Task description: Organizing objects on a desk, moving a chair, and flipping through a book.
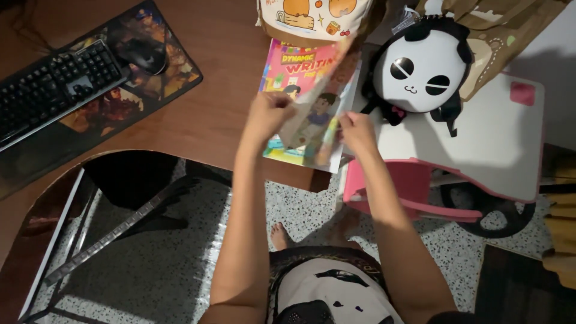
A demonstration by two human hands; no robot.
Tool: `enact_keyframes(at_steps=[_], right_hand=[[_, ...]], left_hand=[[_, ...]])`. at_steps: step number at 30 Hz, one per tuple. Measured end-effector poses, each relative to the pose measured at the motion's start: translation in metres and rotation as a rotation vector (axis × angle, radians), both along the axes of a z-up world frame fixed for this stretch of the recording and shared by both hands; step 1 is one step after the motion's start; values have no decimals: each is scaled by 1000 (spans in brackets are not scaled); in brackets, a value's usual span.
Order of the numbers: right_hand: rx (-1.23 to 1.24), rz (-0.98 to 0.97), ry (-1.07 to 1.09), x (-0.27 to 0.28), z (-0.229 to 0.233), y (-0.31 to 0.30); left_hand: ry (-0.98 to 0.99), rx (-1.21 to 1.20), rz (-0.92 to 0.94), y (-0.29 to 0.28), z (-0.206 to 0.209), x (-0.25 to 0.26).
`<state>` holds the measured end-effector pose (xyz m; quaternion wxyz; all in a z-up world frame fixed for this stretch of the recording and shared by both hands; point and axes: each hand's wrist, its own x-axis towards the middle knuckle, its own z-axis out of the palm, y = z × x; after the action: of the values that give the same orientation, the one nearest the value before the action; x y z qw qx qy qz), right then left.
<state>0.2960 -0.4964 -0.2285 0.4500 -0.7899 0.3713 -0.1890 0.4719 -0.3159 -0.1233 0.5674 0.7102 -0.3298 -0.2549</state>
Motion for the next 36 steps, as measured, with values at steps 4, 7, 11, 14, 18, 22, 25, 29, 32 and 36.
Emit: enact_keyframes(at_steps=[4,7,11,14,18,22,25,29,32,36], right_hand=[[221,-86,-67,-5,1,3],[271,-100,-46,-8,-1,4],[-84,-94,175,-11,7,11],[-251,-114,294,-7,24,19],[-273,-160,386,-2,37,26],[-299,-177,315,0,38,32],[-300,-185,235,3,49,41],[-301,-173,250,4,54,47],[-322,-162,272,7,54,49],[-358,-149,283,9,48,47]], left_hand=[[35,66,-31,32,41,25],[-37,6,-137,55,50,48],[-114,3,-17,82,46,64],[-246,58,159,95,47,68],[-479,184,466,108,39,74],[-509,289,602,121,6,82],[-523,319,669,135,-42,94],[-353,392,749,149,-86,98],[-294,483,800,151,-117,101],[-279,571,848,130,-130,79]])
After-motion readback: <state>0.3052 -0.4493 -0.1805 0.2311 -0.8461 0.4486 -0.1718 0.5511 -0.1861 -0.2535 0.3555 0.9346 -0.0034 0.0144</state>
